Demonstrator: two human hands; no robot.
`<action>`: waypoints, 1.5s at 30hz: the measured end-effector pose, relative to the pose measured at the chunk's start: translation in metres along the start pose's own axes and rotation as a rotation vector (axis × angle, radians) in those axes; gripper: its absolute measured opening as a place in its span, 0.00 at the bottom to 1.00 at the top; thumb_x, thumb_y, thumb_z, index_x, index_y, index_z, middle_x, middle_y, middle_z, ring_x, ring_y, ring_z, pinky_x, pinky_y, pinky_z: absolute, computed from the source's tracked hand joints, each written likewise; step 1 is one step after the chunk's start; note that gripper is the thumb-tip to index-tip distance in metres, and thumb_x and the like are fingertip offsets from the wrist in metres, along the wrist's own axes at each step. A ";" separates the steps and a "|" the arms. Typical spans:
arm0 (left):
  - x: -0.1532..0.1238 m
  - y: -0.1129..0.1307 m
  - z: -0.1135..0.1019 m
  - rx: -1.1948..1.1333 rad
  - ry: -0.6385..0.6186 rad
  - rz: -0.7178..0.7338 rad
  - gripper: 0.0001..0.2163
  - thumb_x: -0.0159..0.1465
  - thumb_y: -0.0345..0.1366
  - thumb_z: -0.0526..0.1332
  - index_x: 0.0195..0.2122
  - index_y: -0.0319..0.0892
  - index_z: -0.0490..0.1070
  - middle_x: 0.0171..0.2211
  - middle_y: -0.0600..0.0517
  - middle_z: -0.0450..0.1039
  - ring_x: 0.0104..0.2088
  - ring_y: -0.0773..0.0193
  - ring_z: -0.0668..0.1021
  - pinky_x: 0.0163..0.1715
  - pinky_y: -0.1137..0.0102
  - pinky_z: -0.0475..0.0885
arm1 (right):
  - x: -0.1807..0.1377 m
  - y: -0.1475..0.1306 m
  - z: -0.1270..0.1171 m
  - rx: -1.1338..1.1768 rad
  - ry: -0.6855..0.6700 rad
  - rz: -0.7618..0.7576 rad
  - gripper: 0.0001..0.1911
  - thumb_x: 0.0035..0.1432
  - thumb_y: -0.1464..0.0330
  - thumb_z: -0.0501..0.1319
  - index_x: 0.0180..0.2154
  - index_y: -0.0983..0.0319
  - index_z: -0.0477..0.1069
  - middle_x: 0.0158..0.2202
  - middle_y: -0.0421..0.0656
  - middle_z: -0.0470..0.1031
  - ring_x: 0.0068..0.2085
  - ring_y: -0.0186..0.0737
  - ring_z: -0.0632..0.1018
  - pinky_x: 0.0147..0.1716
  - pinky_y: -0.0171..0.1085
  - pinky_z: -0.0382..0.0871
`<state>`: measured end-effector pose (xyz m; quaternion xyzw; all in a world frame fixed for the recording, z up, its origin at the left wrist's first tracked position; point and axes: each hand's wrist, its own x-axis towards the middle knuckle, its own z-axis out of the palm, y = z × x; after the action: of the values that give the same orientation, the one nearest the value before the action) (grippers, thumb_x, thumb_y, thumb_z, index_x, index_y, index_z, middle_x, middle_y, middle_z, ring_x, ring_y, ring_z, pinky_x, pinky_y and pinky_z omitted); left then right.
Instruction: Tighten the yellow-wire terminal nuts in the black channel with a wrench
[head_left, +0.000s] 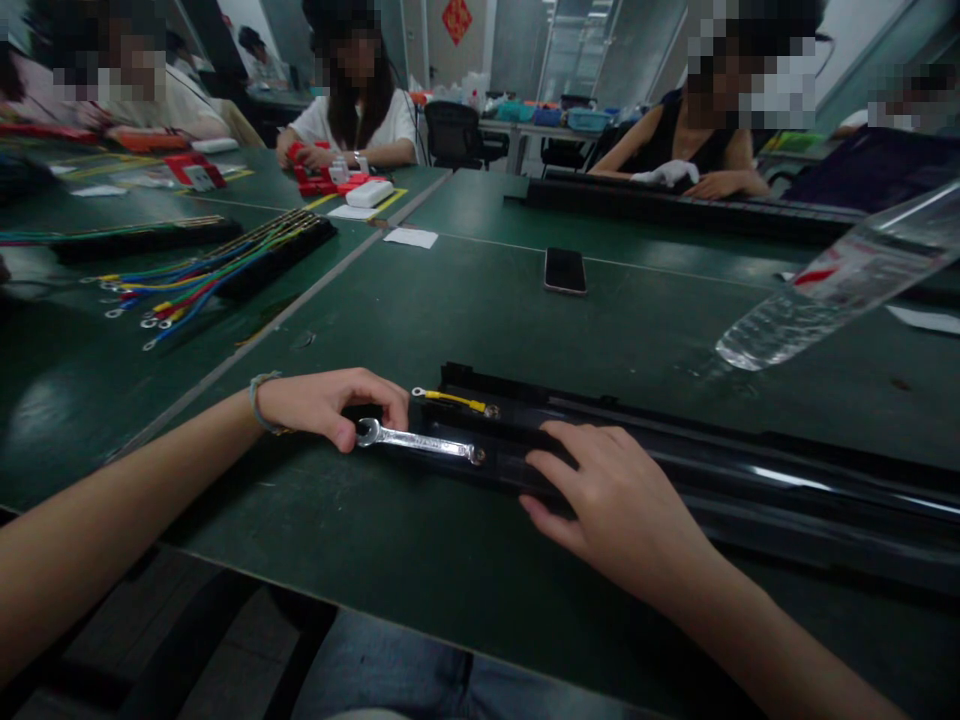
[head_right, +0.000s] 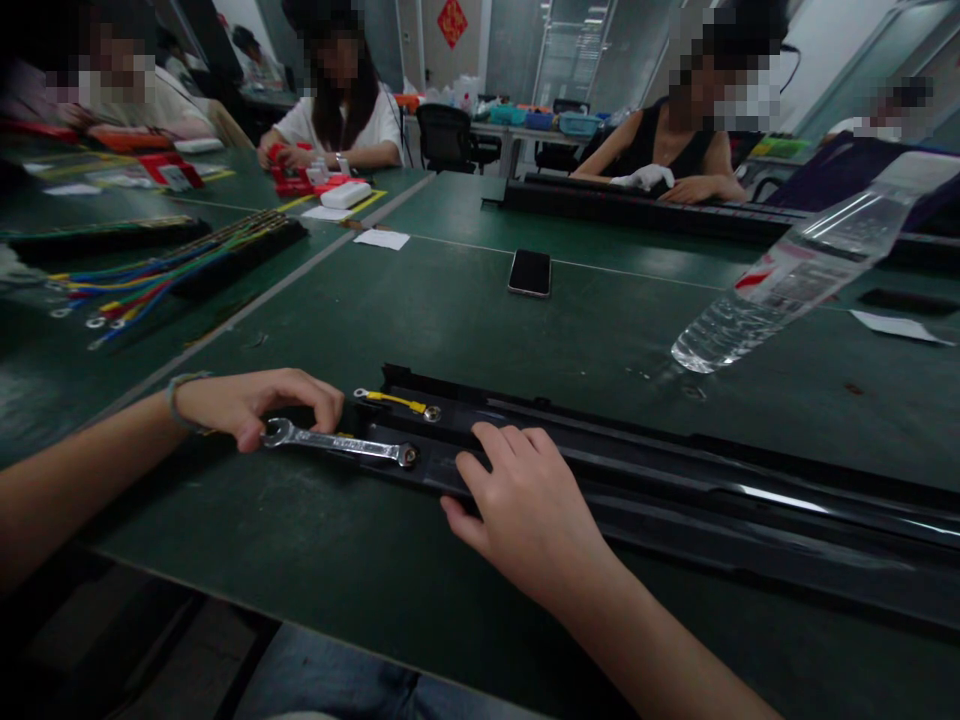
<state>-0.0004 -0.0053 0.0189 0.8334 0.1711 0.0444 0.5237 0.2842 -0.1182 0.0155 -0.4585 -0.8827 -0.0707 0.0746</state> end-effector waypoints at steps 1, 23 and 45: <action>0.000 0.000 0.000 0.002 -0.001 0.001 0.26 0.48 0.58 0.59 0.33 0.38 0.71 0.30 0.48 0.69 0.31 0.61 0.70 0.31 0.71 0.64 | 0.000 0.000 0.000 0.000 0.002 -0.003 0.13 0.53 0.63 0.55 0.37 0.63 0.72 0.45 0.53 0.69 0.43 0.48 0.69 0.39 0.44 0.61; -0.001 0.001 0.000 0.049 -0.018 -0.008 0.27 0.49 0.60 0.56 0.34 0.38 0.70 0.31 0.48 0.68 0.31 0.61 0.69 0.31 0.71 0.64 | 0.000 0.000 -0.001 0.002 -0.018 0.005 0.14 0.54 0.63 0.54 0.38 0.63 0.72 0.46 0.53 0.68 0.44 0.48 0.69 0.41 0.45 0.60; -0.001 0.003 0.000 0.072 -0.042 -0.019 0.28 0.51 0.61 0.54 0.35 0.38 0.70 0.32 0.48 0.68 0.32 0.61 0.70 0.33 0.70 0.63 | 0.000 0.000 0.001 -0.009 -0.010 0.003 0.14 0.54 0.62 0.53 0.37 0.62 0.72 0.46 0.52 0.68 0.43 0.48 0.69 0.40 0.44 0.60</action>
<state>-0.0010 -0.0071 0.0220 0.8507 0.1692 0.0158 0.4973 0.2843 -0.1176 0.0149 -0.4604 -0.8821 -0.0725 0.0682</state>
